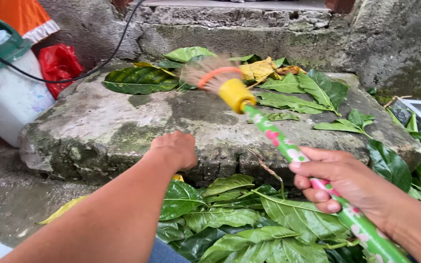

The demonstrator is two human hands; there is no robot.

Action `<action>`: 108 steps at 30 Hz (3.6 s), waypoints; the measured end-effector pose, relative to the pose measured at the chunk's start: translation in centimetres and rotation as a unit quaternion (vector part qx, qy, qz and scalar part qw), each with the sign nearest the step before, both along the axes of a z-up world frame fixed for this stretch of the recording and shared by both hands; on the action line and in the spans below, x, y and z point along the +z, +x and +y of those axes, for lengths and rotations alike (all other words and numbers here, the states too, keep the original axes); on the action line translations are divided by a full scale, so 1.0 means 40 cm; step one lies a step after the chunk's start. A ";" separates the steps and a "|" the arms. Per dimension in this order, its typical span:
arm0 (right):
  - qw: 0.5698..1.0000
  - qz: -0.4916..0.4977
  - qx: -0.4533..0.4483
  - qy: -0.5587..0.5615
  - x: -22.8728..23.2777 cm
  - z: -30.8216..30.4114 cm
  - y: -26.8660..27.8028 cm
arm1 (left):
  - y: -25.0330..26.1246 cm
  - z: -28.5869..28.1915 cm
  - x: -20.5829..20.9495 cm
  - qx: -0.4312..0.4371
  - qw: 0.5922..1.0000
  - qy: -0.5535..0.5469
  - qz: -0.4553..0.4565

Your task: Sweep dead leaves off a concrete ledge using a small broom.

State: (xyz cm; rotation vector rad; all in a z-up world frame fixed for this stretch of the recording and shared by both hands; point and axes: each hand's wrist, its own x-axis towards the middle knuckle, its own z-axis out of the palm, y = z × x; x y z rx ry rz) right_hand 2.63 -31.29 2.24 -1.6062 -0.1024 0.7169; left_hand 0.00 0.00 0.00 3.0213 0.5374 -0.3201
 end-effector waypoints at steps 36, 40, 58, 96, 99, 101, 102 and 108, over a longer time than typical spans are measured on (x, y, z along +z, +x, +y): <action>0.996 0.003 -0.086 -0.017 0.039 0.058 -0.067 | -0.007 -0.027 0.006 -0.008 0.999 -0.007 0.031; 0.985 -0.026 0.043 -0.166 0.011 0.087 -0.107 | 0.004 -0.051 0.011 -0.008 0.999 -0.011 0.048; 0.994 -0.058 0.001 -0.088 0.016 0.088 -0.093 | 0.009 -0.054 0.006 -0.005 0.999 -0.021 0.046; 0.982 0.078 0.170 0.034 -0.071 0.264 -0.130 | 0.173 0.005 -0.029 0.121 0.992 0.043 -0.005; 0.992 0.097 0.086 -0.006 -0.042 0.301 -0.162 | 0.173 -0.012 -0.043 0.174 0.980 -0.058 -0.074; 0.994 0.097 0.052 0.016 -0.065 0.306 -0.175 | 0.174 -0.017 -0.043 0.210 0.961 -0.127 -0.126; 0.995 0.097 0.018 0.035 -0.077 0.311 -0.182 | 0.173 -0.017 -0.044 0.229 0.948 -0.161 -0.153; 0.995 -0.060 -0.006 -0.084 -0.087 0.281 -0.279 | 0.137 -0.144 0.044 0.300 0.829 -0.373 -0.289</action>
